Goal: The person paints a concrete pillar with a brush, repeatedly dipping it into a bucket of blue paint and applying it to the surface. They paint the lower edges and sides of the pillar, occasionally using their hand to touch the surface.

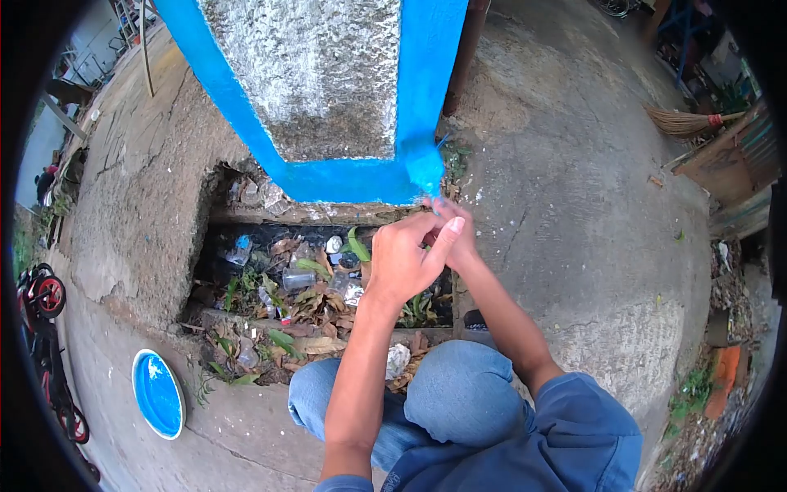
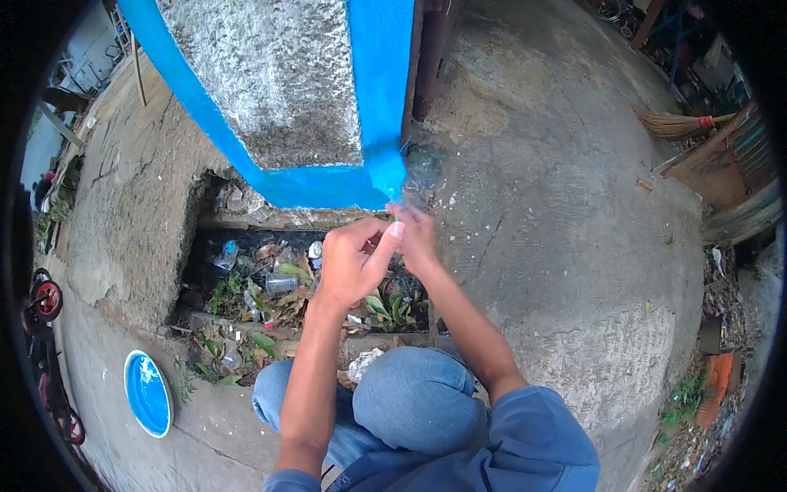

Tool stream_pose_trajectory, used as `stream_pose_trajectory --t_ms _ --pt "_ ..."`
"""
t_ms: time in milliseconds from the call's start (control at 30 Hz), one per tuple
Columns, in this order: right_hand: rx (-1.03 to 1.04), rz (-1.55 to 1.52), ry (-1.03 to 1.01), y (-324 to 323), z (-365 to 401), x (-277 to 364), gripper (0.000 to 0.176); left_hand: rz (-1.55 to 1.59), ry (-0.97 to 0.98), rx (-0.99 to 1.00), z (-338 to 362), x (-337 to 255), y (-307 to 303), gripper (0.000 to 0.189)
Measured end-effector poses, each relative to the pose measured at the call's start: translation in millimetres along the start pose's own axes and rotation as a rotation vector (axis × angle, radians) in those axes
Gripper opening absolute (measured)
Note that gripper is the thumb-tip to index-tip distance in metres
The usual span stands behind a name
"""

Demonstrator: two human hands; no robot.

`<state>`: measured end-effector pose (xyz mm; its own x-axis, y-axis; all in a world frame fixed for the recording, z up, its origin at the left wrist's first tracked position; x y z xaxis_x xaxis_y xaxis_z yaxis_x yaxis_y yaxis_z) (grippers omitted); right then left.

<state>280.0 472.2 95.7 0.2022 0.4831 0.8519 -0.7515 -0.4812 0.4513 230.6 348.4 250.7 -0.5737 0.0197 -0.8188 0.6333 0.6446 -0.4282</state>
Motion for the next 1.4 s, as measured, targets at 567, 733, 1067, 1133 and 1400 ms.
stream_pose_trajectory --t_ms 567,733,1067,1133,1400 --pt "-0.155 0.324 -0.022 -36.2 -52.7 -56.9 0.022 -0.02 -0.014 0.041 4.6 -6.6 0.7 0.031" --pt "-0.099 0.235 -0.188 -20.7 -5.8 -41.2 0.023 0.014 0.004 0.008 3.3 -14.3 -2.2 0.031" --pt "-0.436 0.223 0.262 -18.3 -59.7 -65.1 0.023 -0.09 -0.001 0.046 11.0 -13.8 -10.1 0.03" --pt "-0.366 0.128 0.267 -15.0 -55.2 -53.6 0.022 -0.023 -0.031 -0.02 11.5 -12.9 -18.5 0.029" --pt "-0.045 0.062 0.039 43.1 3.2 74.1 0.025 0.21 -0.183 -0.115 15.8 -4.5 -50.5 0.038"
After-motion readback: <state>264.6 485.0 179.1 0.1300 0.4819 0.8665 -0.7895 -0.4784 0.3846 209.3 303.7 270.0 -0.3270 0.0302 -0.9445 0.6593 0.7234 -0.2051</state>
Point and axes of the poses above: each hand's wrist, its own z-axis away from the middle knuckle, its own y-axis out of the palm, x = y × z, the point moved 4 cm from there along -z, towards the middle knuckle, and after that the axes turned 1 degree about z, right-handed, at the moved point
